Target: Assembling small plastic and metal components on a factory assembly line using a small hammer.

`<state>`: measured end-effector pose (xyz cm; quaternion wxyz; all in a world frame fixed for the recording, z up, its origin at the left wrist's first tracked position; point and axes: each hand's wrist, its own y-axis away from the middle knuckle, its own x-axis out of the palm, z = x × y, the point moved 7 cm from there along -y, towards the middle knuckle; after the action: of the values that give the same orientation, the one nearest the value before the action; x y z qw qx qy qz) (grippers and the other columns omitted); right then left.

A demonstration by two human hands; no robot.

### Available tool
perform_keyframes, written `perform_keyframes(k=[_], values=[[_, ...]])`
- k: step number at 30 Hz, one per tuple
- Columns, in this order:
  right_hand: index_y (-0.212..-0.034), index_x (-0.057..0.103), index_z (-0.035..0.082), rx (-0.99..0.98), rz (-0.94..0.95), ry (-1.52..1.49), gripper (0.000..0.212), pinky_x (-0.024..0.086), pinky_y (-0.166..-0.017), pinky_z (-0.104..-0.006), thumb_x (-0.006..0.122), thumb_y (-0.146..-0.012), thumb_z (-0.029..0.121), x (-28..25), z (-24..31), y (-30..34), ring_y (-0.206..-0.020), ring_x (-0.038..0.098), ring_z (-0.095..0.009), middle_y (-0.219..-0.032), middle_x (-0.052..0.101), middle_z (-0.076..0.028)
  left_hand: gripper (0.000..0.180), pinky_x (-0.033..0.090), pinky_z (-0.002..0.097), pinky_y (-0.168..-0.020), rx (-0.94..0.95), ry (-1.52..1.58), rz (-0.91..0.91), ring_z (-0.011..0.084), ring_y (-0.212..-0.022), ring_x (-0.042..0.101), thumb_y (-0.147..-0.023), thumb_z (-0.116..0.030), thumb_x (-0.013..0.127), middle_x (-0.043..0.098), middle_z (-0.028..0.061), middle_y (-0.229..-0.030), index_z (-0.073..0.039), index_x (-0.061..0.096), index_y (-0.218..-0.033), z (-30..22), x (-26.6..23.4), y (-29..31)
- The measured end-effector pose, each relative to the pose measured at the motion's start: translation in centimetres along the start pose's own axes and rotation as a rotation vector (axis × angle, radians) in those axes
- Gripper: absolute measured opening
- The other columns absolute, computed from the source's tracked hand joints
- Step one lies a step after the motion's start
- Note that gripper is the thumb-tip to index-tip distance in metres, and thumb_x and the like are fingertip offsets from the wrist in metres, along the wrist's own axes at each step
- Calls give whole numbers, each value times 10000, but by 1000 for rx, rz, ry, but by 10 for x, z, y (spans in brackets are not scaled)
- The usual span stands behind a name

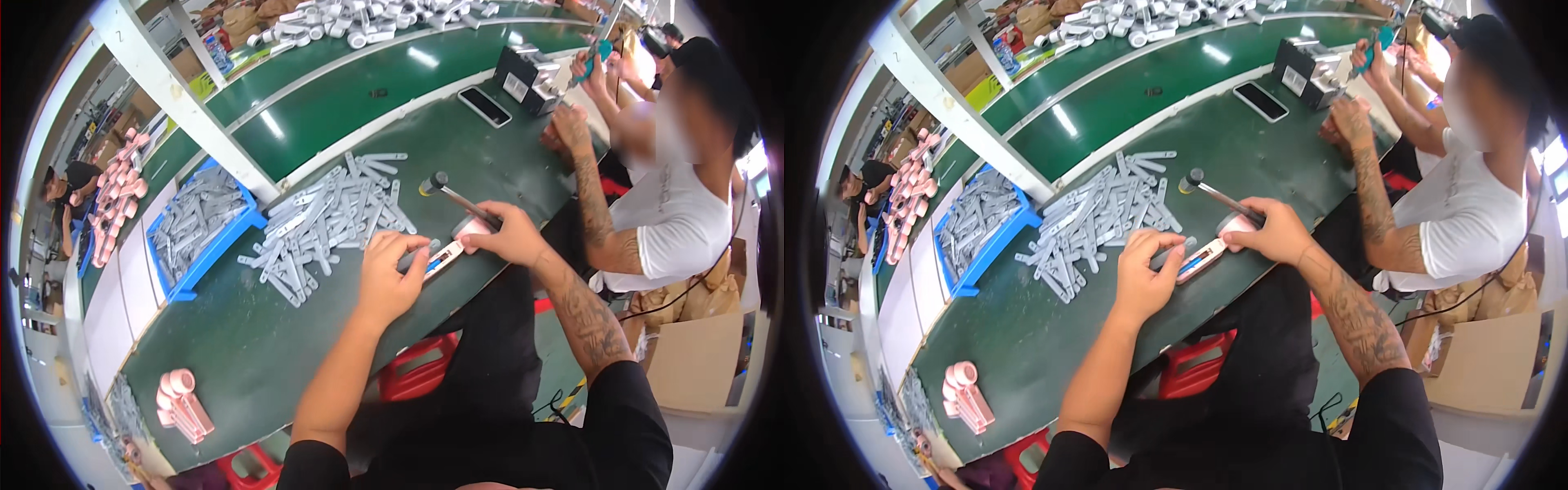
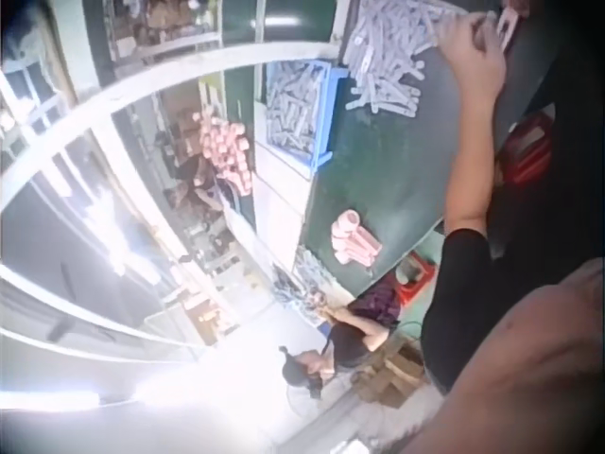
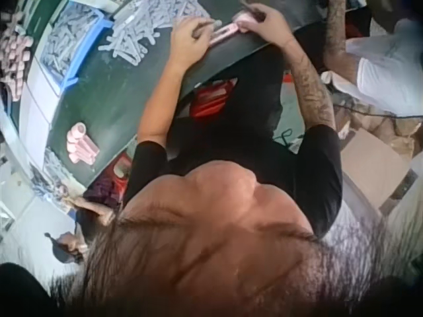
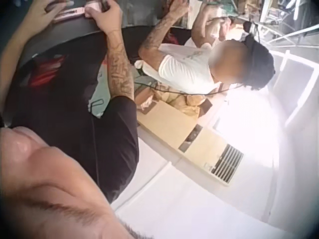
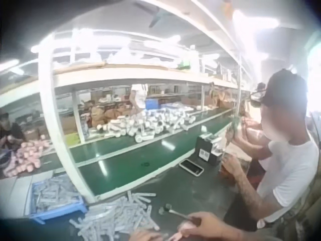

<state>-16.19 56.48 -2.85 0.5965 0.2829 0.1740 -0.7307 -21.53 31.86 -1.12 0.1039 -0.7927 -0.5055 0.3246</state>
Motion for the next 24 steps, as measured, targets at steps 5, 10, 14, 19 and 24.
perform_keyframes(k=[5,10,14,19,24], values=[[-1202,742,51,-8,-67,-128,534,551,-793,-340,967,-785,297,53,10,36,-893,670,-133,-971,726,-63,87,473,432,-830,-58,-210,-24,275,-936,645,-890,-121,820,675,43,-869,-105,792,-971,-12,-8,48],[-1256,749,143,-30,-148,-25,533,573,-806,-381,943,-780,286,72,35,53,-889,685,-261,-968,647,-90,77,476,418,-814,-112,-231,-34,276,-902,645,-899,-92,817,663,49,-886,-97,787,-969,2,-15,75],[-1254,750,143,-29,-170,-32,520,574,-815,-384,934,-794,301,73,35,57,-907,693,-268,-987,652,-91,88,550,349,-757,-86,-225,-57,246,-839,673,-927,-32,801,666,87,-919,-29,788,-1013,-2,-15,80],[-1260,747,150,-20,-154,-66,521,577,-836,-389,930,-803,319,74,36,58,-953,700,-278,-1013,646,-96,106,571,345,-778,-132,-179,-43,258,-864,708,-939,-35,801,693,104,-959,-19,785,-1043,-6,-12,79],[-1289,731,158,-36,-161,-45,509,582,-831,-392,904,-842,328,73,34,58,-973,708,-283,-1060,650,-93,110,581,373,-727,-158,-178,-72,301,-834,738,-920,-76,827,723,114,-985,-46,798,-1022,-5,-12,76]])
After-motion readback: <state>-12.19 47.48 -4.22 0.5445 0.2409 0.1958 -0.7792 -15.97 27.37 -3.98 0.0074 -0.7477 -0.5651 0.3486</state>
